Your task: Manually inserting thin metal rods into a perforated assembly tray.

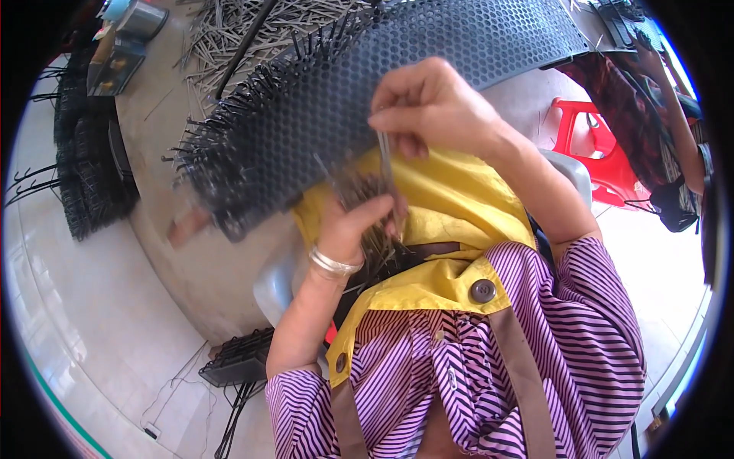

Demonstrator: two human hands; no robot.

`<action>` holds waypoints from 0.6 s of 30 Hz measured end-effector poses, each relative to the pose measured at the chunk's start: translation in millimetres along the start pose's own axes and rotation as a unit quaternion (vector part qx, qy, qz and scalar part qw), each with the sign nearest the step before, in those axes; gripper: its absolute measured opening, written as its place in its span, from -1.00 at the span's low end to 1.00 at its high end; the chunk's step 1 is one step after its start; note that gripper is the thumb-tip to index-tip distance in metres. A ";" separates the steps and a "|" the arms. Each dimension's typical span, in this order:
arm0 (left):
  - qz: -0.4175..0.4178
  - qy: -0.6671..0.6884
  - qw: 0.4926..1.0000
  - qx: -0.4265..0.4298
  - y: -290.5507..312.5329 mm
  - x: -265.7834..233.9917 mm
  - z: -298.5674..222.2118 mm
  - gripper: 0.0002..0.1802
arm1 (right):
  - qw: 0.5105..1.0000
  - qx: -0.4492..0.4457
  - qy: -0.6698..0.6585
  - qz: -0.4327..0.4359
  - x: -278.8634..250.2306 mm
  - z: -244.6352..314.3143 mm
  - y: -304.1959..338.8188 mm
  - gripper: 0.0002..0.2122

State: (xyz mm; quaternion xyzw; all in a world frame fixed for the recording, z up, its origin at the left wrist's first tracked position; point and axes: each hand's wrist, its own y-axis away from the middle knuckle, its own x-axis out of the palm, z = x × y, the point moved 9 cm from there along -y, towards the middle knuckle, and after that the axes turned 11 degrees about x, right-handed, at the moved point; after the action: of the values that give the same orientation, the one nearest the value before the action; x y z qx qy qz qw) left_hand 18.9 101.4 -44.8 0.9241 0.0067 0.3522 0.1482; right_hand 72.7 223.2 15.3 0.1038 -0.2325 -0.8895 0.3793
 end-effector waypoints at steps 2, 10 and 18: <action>-0.023 -0.004 1.000 -0.008 1.1 -3.9 0.7 -0.76 | 1.000 0.001 -0.018 -0.003 -5.5 1.3 2.4 -0.93; -0.046 -0.019 0.999 -0.017 -0.7 -4.2 0.4 -0.80 | 0.992 -0.023 -0.057 -0.112 -50.6 11.0 13.7 -0.92; -0.036 -0.002 0.999 -0.010 -0.5 -6.1 4.2 -0.85 | 0.909 -0.207 -0.133 -0.335 -94.9 37.5 21.4 -0.95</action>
State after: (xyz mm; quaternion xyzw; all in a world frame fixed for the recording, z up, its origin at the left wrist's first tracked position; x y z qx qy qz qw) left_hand 17.2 100.1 -51.9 0.9225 0.0358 0.3446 0.1702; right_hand 138.2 291.4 59.2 -0.0244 -0.0427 -0.9981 0.0374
